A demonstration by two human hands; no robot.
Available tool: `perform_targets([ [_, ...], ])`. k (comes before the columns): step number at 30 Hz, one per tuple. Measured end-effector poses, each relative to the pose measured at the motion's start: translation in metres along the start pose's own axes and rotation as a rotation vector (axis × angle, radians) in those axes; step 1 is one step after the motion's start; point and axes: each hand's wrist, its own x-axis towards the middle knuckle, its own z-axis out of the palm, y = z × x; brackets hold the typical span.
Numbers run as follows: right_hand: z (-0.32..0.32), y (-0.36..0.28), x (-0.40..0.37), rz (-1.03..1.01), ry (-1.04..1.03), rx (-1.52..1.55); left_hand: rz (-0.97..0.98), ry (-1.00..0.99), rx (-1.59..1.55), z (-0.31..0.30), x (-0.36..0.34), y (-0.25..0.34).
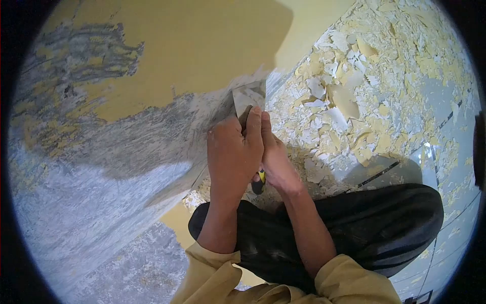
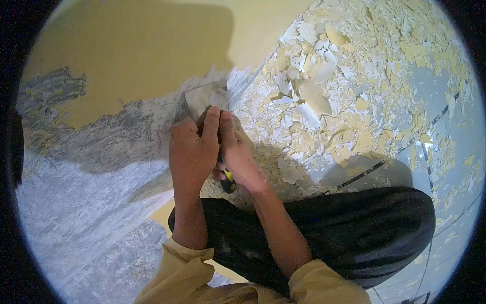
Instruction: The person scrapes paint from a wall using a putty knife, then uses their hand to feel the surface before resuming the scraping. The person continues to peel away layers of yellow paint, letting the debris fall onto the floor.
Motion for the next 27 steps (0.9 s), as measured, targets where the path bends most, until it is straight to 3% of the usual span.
perform_targets([
  [9,-0.002,-0.027,-0.012,0.031,0.139,-0.026,0.076,0.107,-0.103,0.024,0.003,0.004],
  [12,-0.007,-0.030,-0.012,-0.057,0.053,0.001,0.080,0.157,-0.155,0.038,0.008,0.007],
  [19,0.009,-0.016,-0.011,-0.031,0.167,-0.038,0.228,0.181,0.028,0.008,0.006,0.004],
  [21,0.013,-0.008,-0.010,-0.056,0.067,0.027,0.029,0.031,0.046,-0.002,0.004,0.005],
  [22,0.012,-0.005,-0.009,-0.282,0.161,-0.313,0.034,0.018,0.050,-0.003,0.005,0.008],
  [23,0.009,-0.005,-0.010,-0.271,0.167,-0.307,-0.017,-0.021,0.024,-0.003,0.005,0.010],
  [25,0.005,-0.021,-0.018,0.064,-0.019,0.076,-0.081,-0.065,-0.010,0.002,0.002,0.007],
  [27,0.003,-0.025,-0.021,0.090,-0.023,0.085,0.034,0.046,-0.009,0.008,0.001,0.002],
])
